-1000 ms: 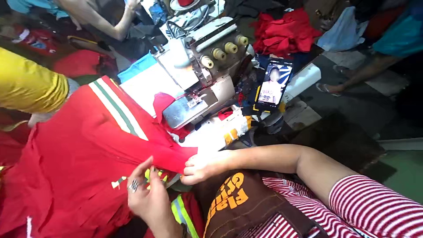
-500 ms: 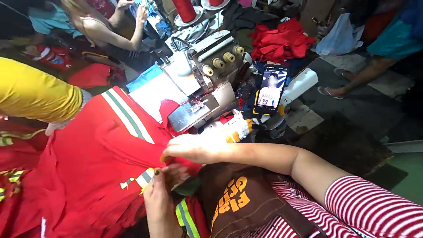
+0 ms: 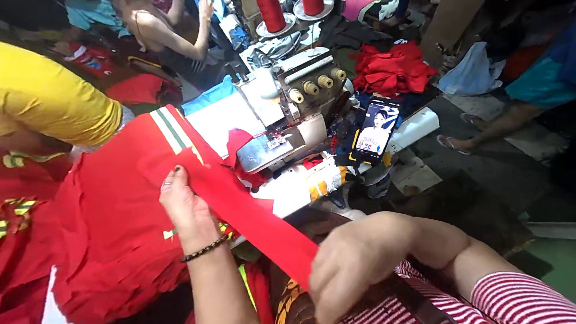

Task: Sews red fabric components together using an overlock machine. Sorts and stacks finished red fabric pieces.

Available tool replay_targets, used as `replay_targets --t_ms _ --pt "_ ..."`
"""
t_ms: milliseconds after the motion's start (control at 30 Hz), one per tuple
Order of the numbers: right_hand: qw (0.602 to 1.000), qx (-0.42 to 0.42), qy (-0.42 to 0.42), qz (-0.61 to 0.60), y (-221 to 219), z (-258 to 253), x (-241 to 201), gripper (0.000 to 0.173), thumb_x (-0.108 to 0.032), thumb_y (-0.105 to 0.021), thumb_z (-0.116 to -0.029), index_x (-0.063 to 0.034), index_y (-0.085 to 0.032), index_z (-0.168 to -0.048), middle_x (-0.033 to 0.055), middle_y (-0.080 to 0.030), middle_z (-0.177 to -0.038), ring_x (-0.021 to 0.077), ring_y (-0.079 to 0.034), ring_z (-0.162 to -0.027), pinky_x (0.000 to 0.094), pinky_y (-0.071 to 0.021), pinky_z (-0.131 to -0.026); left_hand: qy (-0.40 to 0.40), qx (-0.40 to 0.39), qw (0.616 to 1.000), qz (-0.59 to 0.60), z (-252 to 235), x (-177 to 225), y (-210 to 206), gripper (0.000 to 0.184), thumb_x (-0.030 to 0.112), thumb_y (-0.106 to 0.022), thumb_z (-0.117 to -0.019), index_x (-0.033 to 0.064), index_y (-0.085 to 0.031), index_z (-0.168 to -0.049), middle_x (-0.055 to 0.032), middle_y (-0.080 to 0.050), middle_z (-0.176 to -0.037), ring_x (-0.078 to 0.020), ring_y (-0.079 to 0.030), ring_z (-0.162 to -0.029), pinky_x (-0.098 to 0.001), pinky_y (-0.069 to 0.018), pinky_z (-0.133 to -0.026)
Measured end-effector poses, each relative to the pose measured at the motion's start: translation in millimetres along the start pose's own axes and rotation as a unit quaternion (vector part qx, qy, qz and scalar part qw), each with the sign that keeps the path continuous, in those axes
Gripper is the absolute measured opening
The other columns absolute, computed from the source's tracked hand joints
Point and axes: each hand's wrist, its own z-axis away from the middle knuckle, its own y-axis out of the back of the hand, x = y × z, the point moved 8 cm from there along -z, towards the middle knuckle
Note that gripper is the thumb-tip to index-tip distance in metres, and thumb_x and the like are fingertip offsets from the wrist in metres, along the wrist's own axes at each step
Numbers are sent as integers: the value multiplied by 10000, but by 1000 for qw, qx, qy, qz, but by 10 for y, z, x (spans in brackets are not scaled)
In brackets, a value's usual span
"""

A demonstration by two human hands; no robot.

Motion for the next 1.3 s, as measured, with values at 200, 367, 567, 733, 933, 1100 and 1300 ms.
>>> replay_targets --t_ms 200,367,567,733,933,1100,1300 --pt "999 -21 0 -32 117 39 37 139 -50 -612 -999 -41 -750 -1013 76 -740 -933 138 -716 -861 301 -592 -791 -69 -39 996 -47 527 -236 -186 201 136 -610 -1024 31 -631 -1194 -1 -686 -1043 -78 -671 -923 -303 -577 -844" --pt "972 178 -95 119 469 -125 578 155 20 -589 -981 30 -717 -1067 121 -732 -985 147 -706 -948 291 -586 -872 -2 -144 989 35 1245 -328 -417 273 -64 -607 -945 -7 -661 -1207 -39 -749 -1002 -100 -711 -831 -273 -603 -717" --pt "905 343 -170 186 712 17 911 171 36 -669 -919 28 -714 -1083 89 -722 -1014 104 -697 -925 267 -602 -843 96 -236 955 154 1618 -388 -437 289 -136 -602 -902 -52 -683 -1167 -143 -760 -1055 -189 -747 -933 -355 -626 -833" --pt "887 363 -193 209 696 100 956 202 10 -715 -896 42 -699 -1095 98 -715 -997 113 -697 -904 258 -604 -825 131 -251 944 167 1633 -365 -445 249 -61 -529 -932 -52 -695 -1117 -142 -750 -1011 -174 -740 -878 -330 -624 -794" --pt "878 370 -211 218 675 140 1034 209 15 -727 -882 26 -707 -1090 100 -704 -998 114 -691 -894 252 -603 -801 81 -218 970 76 1564 -283 -465 155 -44 -677 -911 -38 -727 -1058 -102 -764 -922 -148 -740 -819 -311 -627 -768" --pt "902 348 -253 36 675 150 1337 503 82 -726 -848 -22 -595 -1322 117 -658 -1195 115 -673 -737 277 -611 -657 -85 -310 939 -124 1212 -59 -625 166 -30 -667 -933 33 -746 -1065 6 -751 -1002 -60 -705 -872 -248 -603 -793" --pt "828 435 -322 -145 776 358 1854 444 71 -626 -942 -25 -518 -1362 111 -669 -808 167 -662 -589 315 -603 -557 -252 -405 844 -246 637 63 -1108 173 19 -712 -915 50 -731 -1084 -18 -716 -1074 -52 -679 -945 -263 -577 -877"
